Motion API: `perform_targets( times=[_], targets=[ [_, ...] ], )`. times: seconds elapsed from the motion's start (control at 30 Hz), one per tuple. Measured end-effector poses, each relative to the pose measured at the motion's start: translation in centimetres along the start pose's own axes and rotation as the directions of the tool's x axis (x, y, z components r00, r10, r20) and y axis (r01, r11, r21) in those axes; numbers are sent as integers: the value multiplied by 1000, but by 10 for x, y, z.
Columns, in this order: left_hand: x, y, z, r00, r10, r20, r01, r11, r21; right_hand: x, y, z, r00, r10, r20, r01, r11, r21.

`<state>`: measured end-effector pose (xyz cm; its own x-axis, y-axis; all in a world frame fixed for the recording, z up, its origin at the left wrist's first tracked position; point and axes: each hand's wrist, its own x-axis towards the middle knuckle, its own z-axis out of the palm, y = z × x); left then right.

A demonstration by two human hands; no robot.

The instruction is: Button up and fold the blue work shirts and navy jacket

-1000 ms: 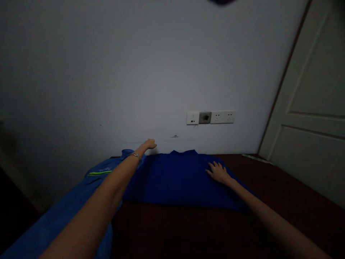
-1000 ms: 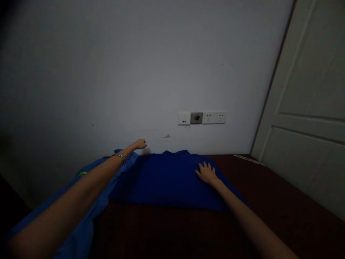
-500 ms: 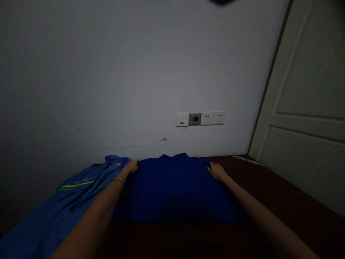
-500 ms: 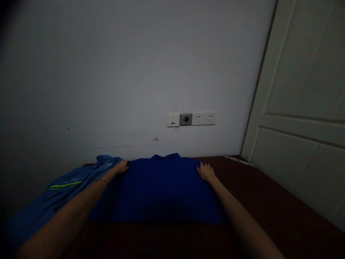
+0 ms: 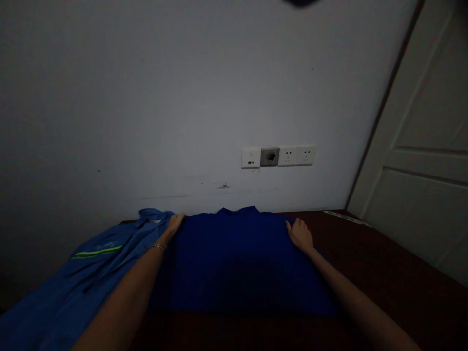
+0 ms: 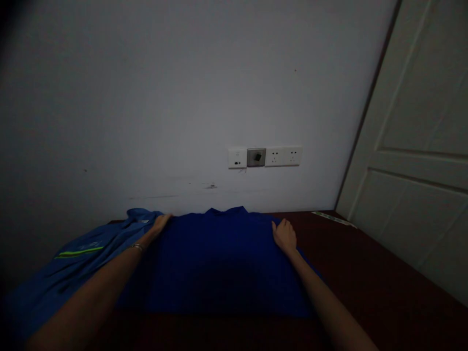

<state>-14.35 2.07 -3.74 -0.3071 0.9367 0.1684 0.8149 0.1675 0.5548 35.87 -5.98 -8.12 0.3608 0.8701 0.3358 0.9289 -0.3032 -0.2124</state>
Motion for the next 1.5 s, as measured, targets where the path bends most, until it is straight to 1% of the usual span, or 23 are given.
perform_targets(
  times=[0.1,0.17,0.33,0.43,0.53,0.63,0.73,0.87,0.93,1.03,1.17,1.33,1.43,1.5],
  targets=[
    [-10,-5,10,995,-74,-65,68,994,-85,1,3,1,1000,8,15,-8,1000,-1],
    [-15,-7,15,988,-94,-119,80,990,-117,2,5,0,1000,-11,24,11,1000,-8],
    [-20,-8,24,982,7,-189,-11,1000,-22,3,7,-2,1000,9,16,-9,1000,16],
    [-20,-7,25,976,37,-216,-33,999,23,4,7,-2,1000,28,-4,-27,999,42],
    [-22,-6,23,974,46,-223,-40,999,35,4,8,-2,999,34,-34,-32,997,67],
    [-27,-3,20,975,84,-204,-75,996,52,3,7,-4,998,27,-63,-21,995,95],
    [-34,2,17,977,125,-175,-103,986,130,1,6,-7,997,17,-74,-8,992,128],
    [-42,9,15,951,195,-242,-126,954,272,-2,4,-11,996,-3,-89,16,989,144],
    [-45,11,15,937,215,-277,-129,946,299,-2,3,-12,994,-10,-108,26,990,141],
    [-45,10,16,916,223,-333,-132,953,273,-2,4,-12,994,4,-113,13,989,151],
    [-41,7,19,893,210,-399,-135,968,210,-1,4,-12,997,32,-70,-19,982,186],
    [-43,6,17,893,187,-410,-156,982,109,-1,3,-12,996,78,-43,-66,969,238],
    [-51,13,11,888,162,-430,-159,986,43,-2,5,-13,995,100,-28,-85,941,327],
    [-56,21,4,892,126,-433,-137,991,4,-3,7,-16,992,125,-24,-104,904,414]
  ],
)
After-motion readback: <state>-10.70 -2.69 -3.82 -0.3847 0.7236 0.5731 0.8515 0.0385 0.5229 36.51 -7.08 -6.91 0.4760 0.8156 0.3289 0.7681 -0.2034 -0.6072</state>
